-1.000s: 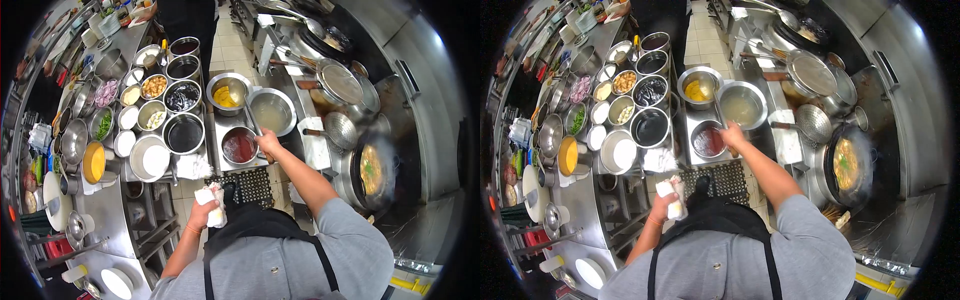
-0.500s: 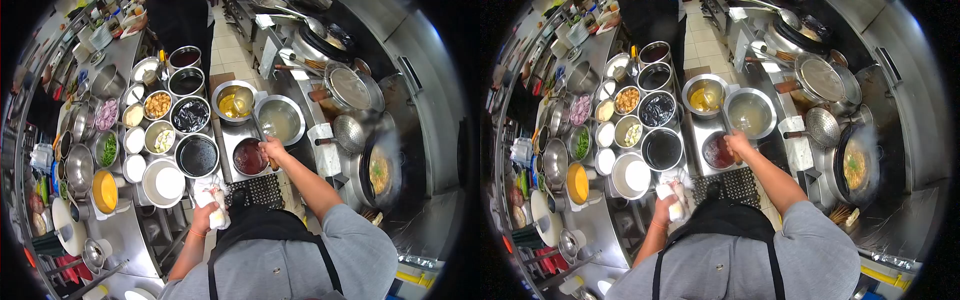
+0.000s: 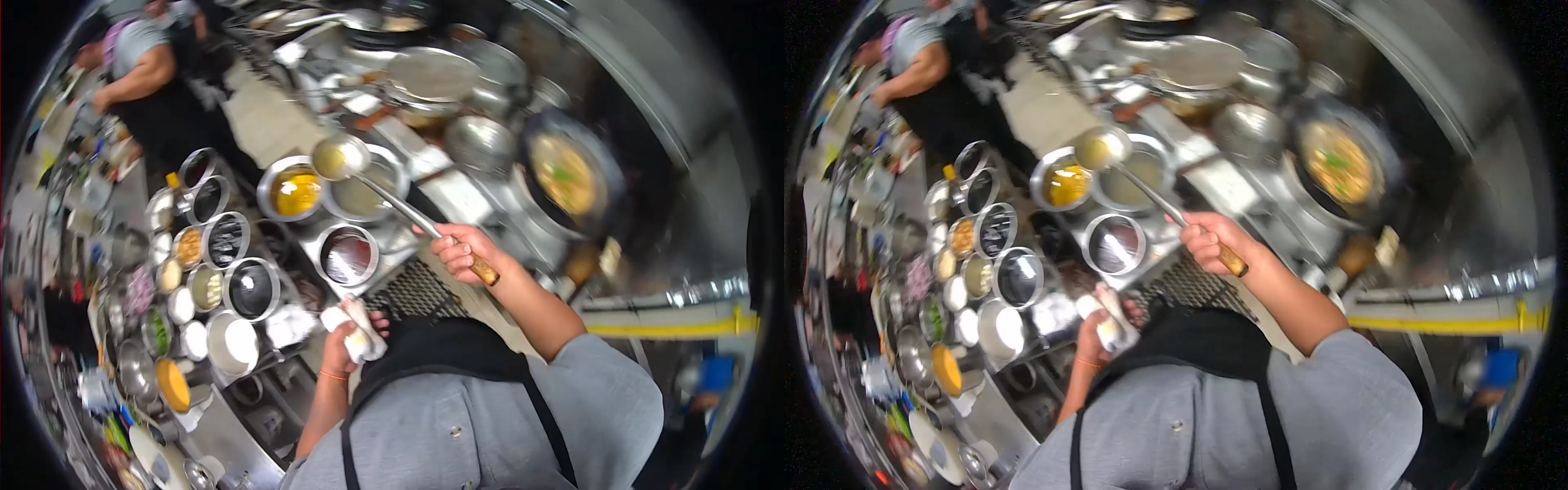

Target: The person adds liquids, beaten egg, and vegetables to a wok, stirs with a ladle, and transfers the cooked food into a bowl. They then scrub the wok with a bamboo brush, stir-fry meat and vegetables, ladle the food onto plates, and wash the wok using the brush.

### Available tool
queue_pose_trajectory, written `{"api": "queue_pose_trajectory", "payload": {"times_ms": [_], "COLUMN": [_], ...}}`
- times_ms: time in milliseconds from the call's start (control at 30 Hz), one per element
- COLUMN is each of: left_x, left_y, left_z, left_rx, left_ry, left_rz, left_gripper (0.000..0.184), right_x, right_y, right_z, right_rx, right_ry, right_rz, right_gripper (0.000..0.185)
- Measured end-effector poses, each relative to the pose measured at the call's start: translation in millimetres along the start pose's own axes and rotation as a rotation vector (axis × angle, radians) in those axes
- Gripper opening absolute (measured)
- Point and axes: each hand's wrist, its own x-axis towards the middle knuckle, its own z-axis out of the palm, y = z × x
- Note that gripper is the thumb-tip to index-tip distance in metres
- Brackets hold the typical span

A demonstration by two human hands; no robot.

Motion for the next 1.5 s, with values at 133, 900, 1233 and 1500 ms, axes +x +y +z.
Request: {"api": "queue_pose_trajectory", "payload": {"times_ms": [133, 900, 1233, 1500], "left_x": [28.6, 316.5, 318.2, 423.6], "left_y": [-58.9, -349.5, -150.1, -224.6], "left_z": [8.2, 43.2, 201.9, 310.4], "left_rx": [0.065, 2.120, 0.437, 0.452], "left_ry": [0.126, -0.912, -0.008, -0.130], "left_rz": [-0.101, -0.495, -0.689, -0.955], "left_gripper": [0.058, 0.042, 0.034, 0.019], "right_x": [-156.4, -325.2, -338.0, -287.6], "right_y": [19.5, -48.3, 19.2, -90.8], "right_z": [7.5, -123.7, -81.3, -113.9], "right_rx": [-0.093, -0.998, -1.734, -1.333], "right_ry": [0.198, 1.528, 1.811, 1.713], "right_rz": [-0.198, -0.992, -0.139, -0.832], "right_gripper": [0.028, 0.053, 0.066, 0.052]}}
